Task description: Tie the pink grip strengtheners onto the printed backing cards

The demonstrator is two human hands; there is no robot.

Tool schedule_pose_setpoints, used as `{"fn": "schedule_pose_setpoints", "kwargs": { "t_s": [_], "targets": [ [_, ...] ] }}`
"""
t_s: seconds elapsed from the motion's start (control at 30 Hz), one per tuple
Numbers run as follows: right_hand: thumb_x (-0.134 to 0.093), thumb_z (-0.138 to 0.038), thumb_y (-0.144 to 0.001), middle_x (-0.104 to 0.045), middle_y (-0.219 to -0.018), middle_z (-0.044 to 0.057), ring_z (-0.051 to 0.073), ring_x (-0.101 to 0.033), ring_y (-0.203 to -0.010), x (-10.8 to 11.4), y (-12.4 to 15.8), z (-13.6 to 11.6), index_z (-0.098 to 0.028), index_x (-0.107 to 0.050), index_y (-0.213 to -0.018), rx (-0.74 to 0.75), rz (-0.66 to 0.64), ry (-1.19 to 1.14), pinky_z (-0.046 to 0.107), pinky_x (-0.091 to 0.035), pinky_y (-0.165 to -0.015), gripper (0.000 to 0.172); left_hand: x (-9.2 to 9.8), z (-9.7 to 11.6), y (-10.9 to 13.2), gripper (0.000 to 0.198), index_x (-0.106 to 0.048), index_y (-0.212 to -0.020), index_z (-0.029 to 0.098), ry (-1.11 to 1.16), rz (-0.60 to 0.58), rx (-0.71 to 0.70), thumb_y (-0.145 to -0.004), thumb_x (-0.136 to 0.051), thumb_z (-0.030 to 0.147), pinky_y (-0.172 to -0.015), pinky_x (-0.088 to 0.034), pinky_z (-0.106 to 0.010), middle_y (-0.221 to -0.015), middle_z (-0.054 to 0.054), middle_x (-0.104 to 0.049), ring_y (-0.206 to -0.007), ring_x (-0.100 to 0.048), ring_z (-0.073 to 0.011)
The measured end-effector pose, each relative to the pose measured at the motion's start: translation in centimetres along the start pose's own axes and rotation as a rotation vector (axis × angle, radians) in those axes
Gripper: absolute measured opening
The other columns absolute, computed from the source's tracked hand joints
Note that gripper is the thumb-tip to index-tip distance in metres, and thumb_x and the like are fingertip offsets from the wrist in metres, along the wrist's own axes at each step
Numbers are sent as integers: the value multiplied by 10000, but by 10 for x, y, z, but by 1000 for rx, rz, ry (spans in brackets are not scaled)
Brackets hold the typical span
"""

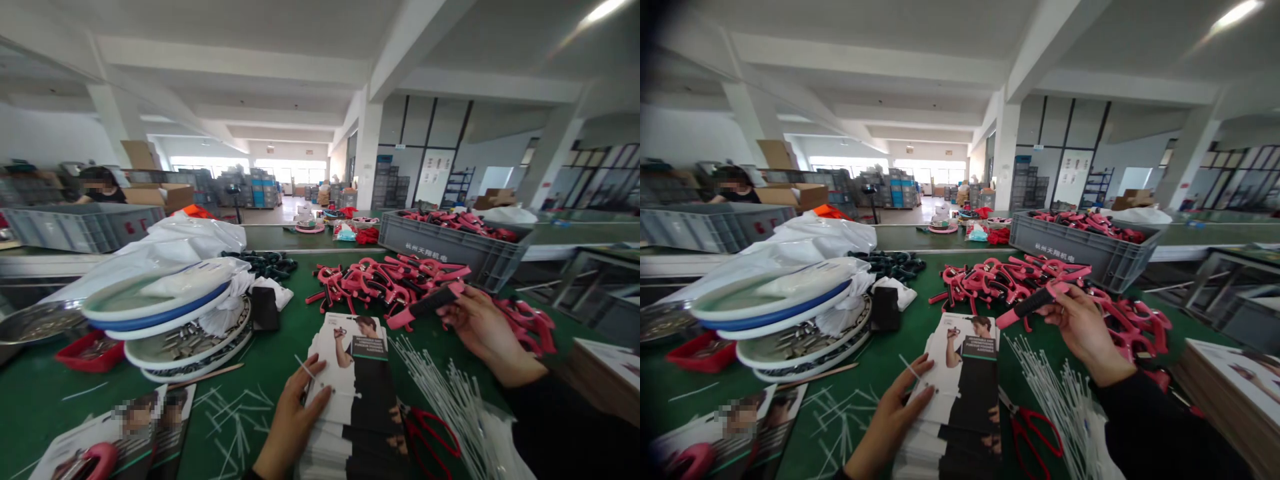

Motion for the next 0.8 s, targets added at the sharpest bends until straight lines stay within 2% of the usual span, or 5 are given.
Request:
{"fn": "schedule_pose_setpoints", "kwargs": {
  "t_s": [0.13,0.23,0.37,0.5,0.8],
  "targets": [
    [-670,-325,-678,-603,-589,-45,93,-550,-411,-36,2,8,-215,-558,-822,16,-64,34,164,-433,-342,213,1,6,0,417,-613,-1138,231,-32,22,-24,-745,-612,374,-1015,-363,-403,-1366,-88,-456,-1247,-412,-276],
    [-646,-338,-729,-663,-786,-6,88,-553,-448,-58,6,-1,-224,-561,-965,65,-185,130,183,-446,-371,276,1,10,1,399,-618,-1128,233,-56,25,-31,-744,-617,344,-1017,-352,-423,-1357,-97,-465,-1236,-424,-278],
    [-505,-272,-840,-632,-1099,56,151,-639,-781,-97,20,-23,-246,-541,-1142,441,-598,740,292,-525,-696,305,2,12,1,391,-618,-1122,232,-52,31,-32,-742,-621,323,-1022,-339,-431,-1353,-97,-468,-1228,-431,-276],
    [-362,-155,-870,-619,-1138,78,182,-561,-1068,-135,35,-23,-203,-544,-1174,728,-979,1084,344,-427,-916,357,2,13,2,385,-617,-1122,231,-52,30,-29,-748,-615,323,-1023,-330,-445,-1358,-99,-462,-1227,-429,-279],
    [-412,-45,-818,-658,-949,-2,122,-601,-843,-190,69,-16,-255,-628,-1053,563,-1579,1131,208,-419,-752,382,1,7,2,382,-615,-1121,229,2,32,-52,-752,-620,330,-1024,-340,-417,-1357,-88,-459,-1232,-422,-271]
  ]
}}
Point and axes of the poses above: each hand's wrist, its own y-axis away from the middle knuckle, its own x-axis out of the back of the hand, z = x × y, the point moved 5 cm from there along -y, towards the middle knuckle
